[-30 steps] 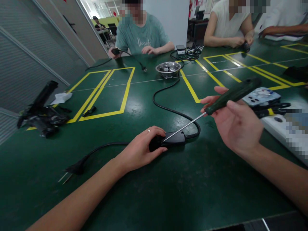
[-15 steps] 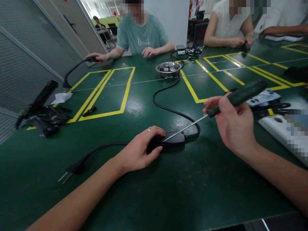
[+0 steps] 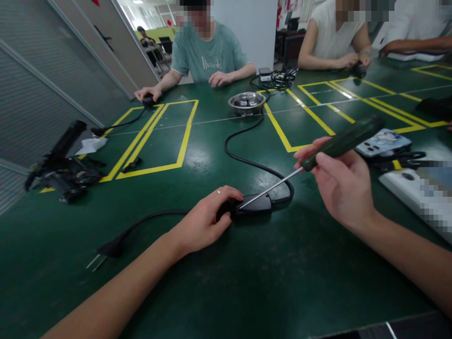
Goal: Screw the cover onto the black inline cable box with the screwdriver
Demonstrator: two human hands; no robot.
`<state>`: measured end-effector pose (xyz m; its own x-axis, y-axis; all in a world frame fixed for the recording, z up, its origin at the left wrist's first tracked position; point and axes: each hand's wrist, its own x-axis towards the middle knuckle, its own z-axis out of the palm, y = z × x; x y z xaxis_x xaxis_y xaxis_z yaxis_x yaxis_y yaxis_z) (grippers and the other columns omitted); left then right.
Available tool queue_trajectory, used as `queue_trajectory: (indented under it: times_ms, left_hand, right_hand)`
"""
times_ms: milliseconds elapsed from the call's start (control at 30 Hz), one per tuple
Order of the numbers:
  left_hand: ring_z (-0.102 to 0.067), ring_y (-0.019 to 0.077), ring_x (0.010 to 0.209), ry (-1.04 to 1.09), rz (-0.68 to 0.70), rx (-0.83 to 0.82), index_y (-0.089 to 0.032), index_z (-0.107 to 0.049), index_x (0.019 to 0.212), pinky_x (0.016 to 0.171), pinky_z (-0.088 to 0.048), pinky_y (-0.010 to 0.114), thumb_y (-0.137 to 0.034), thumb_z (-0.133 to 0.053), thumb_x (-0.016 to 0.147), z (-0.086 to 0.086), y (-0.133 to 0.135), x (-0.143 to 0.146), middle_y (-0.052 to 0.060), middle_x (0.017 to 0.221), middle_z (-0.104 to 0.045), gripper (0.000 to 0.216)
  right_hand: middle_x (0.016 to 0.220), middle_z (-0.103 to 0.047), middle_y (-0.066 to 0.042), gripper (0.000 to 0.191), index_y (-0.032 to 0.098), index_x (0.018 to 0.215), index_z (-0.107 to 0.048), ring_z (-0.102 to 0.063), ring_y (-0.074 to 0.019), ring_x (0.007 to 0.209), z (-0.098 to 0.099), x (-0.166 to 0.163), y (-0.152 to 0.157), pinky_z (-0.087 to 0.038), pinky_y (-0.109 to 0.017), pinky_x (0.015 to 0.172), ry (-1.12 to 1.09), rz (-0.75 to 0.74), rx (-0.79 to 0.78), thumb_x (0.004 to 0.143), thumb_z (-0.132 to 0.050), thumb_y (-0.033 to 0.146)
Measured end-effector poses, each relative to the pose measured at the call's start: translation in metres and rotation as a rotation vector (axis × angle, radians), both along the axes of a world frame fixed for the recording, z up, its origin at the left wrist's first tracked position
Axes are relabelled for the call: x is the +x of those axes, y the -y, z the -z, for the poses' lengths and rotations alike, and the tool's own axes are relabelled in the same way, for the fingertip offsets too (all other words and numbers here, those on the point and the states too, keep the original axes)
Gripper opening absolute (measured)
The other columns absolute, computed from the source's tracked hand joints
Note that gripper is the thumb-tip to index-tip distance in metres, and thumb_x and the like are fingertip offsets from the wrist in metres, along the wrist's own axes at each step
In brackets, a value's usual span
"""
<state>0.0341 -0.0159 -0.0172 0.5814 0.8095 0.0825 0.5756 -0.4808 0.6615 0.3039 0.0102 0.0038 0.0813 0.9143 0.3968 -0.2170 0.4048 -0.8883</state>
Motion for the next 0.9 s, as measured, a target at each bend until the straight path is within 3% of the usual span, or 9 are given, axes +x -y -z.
queue_trajectory:
  times_ms: [100, 233, 400, 533, 667, 767, 900]
  left_hand:
    - [-0.054, 0.0229, 0.116, -0.008, -0.001, -0.007, -0.023, -0.050, 0.121, 0.103, -0.045, 0.042, -0.008, -0.046, 0.084, -0.0002, 0.0000, -0.0004, 0.007, 0.124, -0.056, 0.040]
    - [-0.054, 0.0226, 0.115, -0.008, -0.003, -0.013, -0.022, -0.050, 0.121, 0.102, -0.045, 0.042, -0.009, -0.046, 0.086, 0.0003, -0.0001, -0.0007, 0.007, 0.124, -0.055, 0.037]
    - [-0.054, 0.0225, 0.114, 0.005, -0.005, -0.008, -0.022, -0.050, 0.120, 0.102, -0.045, 0.042, -0.011, -0.046, 0.088, 0.0009, -0.0002, -0.0001, 0.007, 0.122, -0.056, 0.034]
    - [-0.055, 0.0216, 0.113, 0.020, -0.018, -0.019, -0.023, -0.051, 0.120, 0.101, -0.045, 0.041, -0.018, -0.040, 0.096, 0.0004, -0.0001, 0.0002, 0.007, 0.121, -0.057, 0.027]
    - [-0.055, 0.0212, 0.112, 0.014, -0.038, -0.020, -0.023, -0.052, 0.118, 0.101, -0.045, 0.040, -0.022, -0.039, 0.098, 0.0006, -0.0004, 0.0009, 0.007, 0.120, -0.057, 0.023]
    - [-0.055, 0.0212, 0.112, -0.005, -0.044, -0.009, -0.023, -0.051, 0.117, 0.099, -0.046, 0.039, -0.024, -0.042, 0.098, 0.0007, -0.0012, 0.0022, 0.006, 0.120, -0.057, 0.022]
    - [-0.056, 0.0218, 0.110, -0.012, -0.042, 0.006, -0.023, -0.051, 0.117, 0.098, -0.047, 0.040, -0.023, -0.044, 0.097, 0.0009, -0.0016, 0.0036, 0.007, 0.119, -0.057, 0.021]
  right_hand:
    - [0.086, -0.068, 0.000, 0.010, 0.026, 0.089, -0.062, -0.064, -0.0178, 0.082, 0.0001, -0.0013, 0.0008, -0.052, -0.037, 0.079, 0.037, 0.082, -0.002, 0.084, -0.068, 0.034]
    - [0.088, -0.069, 0.000, 0.019, 0.028, 0.105, -0.060, -0.065, -0.0194, 0.083, 0.0010, -0.0005, 0.0004, -0.053, -0.037, 0.072, -0.090, -0.053, -0.026, 0.087, -0.060, 0.035]
    - [0.087, -0.067, 0.000, 0.009, 0.027, 0.091, -0.061, -0.064, -0.0180, 0.085, 0.0013, 0.0009, -0.0006, -0.053, -0.035, 0.075, 0.020, 0.046, -0.018, 0.085, -0.065, 0.033]
    - [0.091, -0.068, -0.002, 0.019, 0.029, 0.103, -0.060, -0.064, -0.0207, 0.088, 0.0002, 0.0007, 0.0008, -0.053, -0.038, 0.073, -0.032, -0.048, -0.002, 0.086, -0.062, 0.036]
    - [0.085, -0.067, -0.001, 0.006, 0.027, 0.086, -0.062, -0.062, -0.0185, 0.078, -0.0009, -0.0009, 0.0029, -0.051, -0.037, 0.073, 0.046, 0.050, 0.041, 0.084, -0.067, 0.031]
    - [0.087, -0.067, 0.000, 0.013, 0.029, 0.097, -0.060, -0.063, -0.0188, 0.075, -0.0009, -0.0023, 0.0061, -0.052, -0.039, 0.071, -0.019, -0.029, 0.042, 0.087, -0.063, 0.038]
    - [0.087, -0.067, 0.000, 0.017, 0.028, 0.100, -0.060, -0.064, -0.0188, 0.082, -0.0016, -0.0023, 0.0091, -0.053, -0.035, 0.066, -0.072, -0.089, -0.021, 0.084, -0.065, 0.028]
